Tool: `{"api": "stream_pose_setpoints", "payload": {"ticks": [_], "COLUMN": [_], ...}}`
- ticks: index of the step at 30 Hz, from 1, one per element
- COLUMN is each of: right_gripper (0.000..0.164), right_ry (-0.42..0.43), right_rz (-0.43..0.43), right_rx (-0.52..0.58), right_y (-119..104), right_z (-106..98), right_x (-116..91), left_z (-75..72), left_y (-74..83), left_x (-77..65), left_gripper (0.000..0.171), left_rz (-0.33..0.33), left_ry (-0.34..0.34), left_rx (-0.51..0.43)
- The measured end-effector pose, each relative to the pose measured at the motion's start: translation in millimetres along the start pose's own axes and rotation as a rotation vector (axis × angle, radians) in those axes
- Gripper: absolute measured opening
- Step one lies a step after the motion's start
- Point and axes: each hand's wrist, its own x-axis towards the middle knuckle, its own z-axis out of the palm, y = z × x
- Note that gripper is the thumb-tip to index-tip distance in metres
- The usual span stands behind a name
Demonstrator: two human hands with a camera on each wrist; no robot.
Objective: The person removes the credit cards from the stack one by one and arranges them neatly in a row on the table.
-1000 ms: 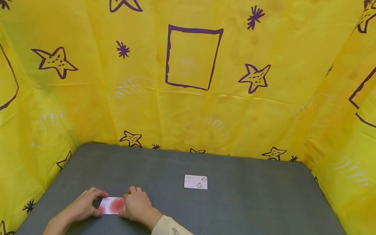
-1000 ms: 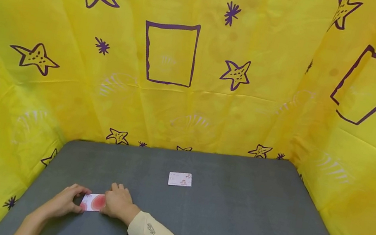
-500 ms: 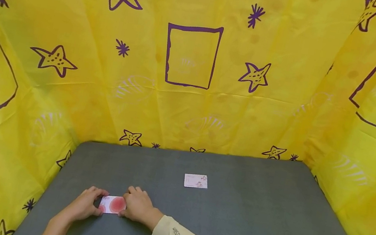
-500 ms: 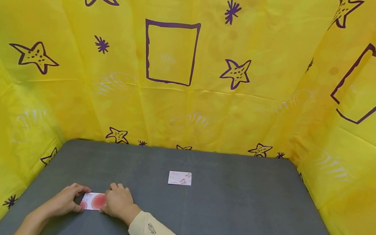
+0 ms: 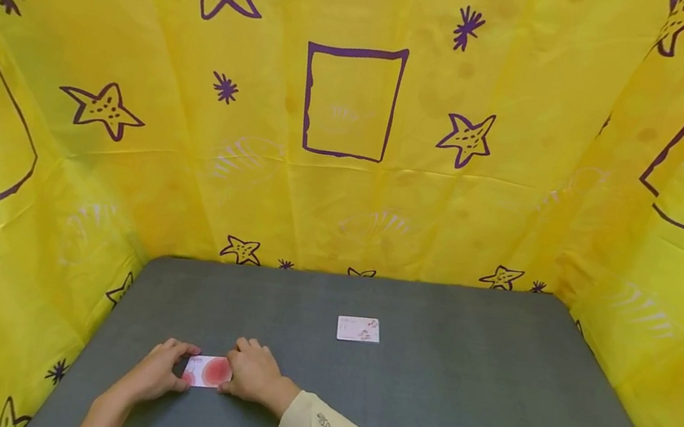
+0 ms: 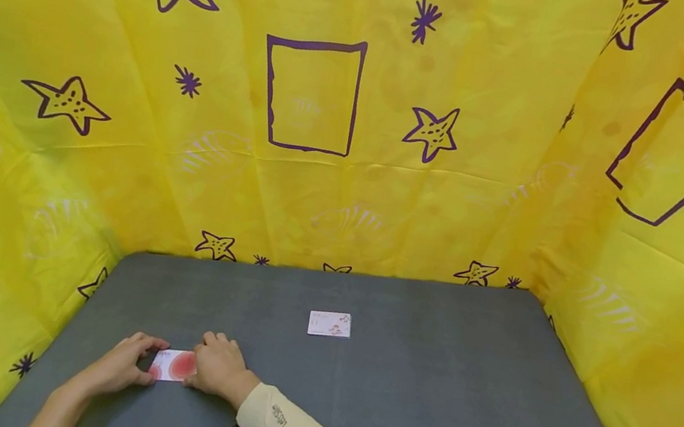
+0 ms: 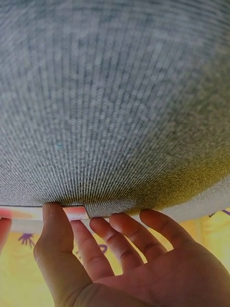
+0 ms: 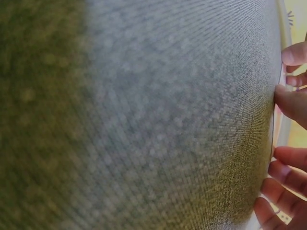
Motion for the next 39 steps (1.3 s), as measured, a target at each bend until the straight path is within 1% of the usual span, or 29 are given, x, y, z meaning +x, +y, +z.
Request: {"api": "stream_pose_setpoints", "payload": {"ticks": [3, 9, 13, 16, 19, 23, 26, 30, 35, 36, 39], "right_gripper": [0.044, 0.048, 0.049, 0.048, 0.047, 0.045, 0.045, 0.043, 0.041, 0.04, 0.04], "right_ry": [-0.007, -0.014, -0.035, -0.031, -0.01, 0.024, 0.037, 0.037, 0.068, 0.076, 0.091], "right_rz": [-0.012, -0.067, -0.105, -0.144, -0.171, -0.182, -0.187, -0.181, -0.155, -0.148, -0.115], "right_rx": [0.003, 0.012, 0.055, 0.077, 0.071, 0.079, 0.1, 0.145, 0.185, 0.188, 0.213], "right_y": [1.3, 8.1, 12.2, 20.2, 32.5, 50.1, 61.5, 72.8, 82.4, 84.0, 88.6], "right_z": [0.1, -1.6, -5.0, -5.1, -6.8, -10.1, -10.3, -11.6, -16.0, -16.6, -18.7], "right_x": [-0.1, 0.7, 0.7, -0.5, -3.9, -9.3, -13.1, -18.3, -23.7, -24.5, -27.1], "left_z": [0.0, -0.5, -2.5, -4.9, -6.2, -3.7, 2.3, 12.2, 23.9, 26.2, 33.8], "left_y": [0.1, -0.1, 0.3, 3.4, 8.3, 14.8, 18.9, 26.5, 42.4, 45.9, 56.6], "left_x": [-0.4, -0.4, -1.9, -2.7, -1.8, 2.1, 6.6, 13.8, 23.9, 26.2, 32.4], "left_gripper": [0.049, 0.049, 0.054, 0.058, 0.06, 0.056, 0.052, 0.047, 0.045, 0.044, 0.044], "left_rz": [0.001, 0.004, -0.015, -0.028, -0.017, 0.006, 0.008, 0.008, -0.009, -0.003, 0.003], "left_ry": [-0.003, -0.004, -0.023, -0.037, -0.036, 0.006, 0.057, 0.136, 0.24, 0.259, 0.278], "left_rx": [0.003, 0.011, 0.015, -0.005, -0.034, -0.045, -0.034, -0.043, -0.074, -0.074, -0.082]}}
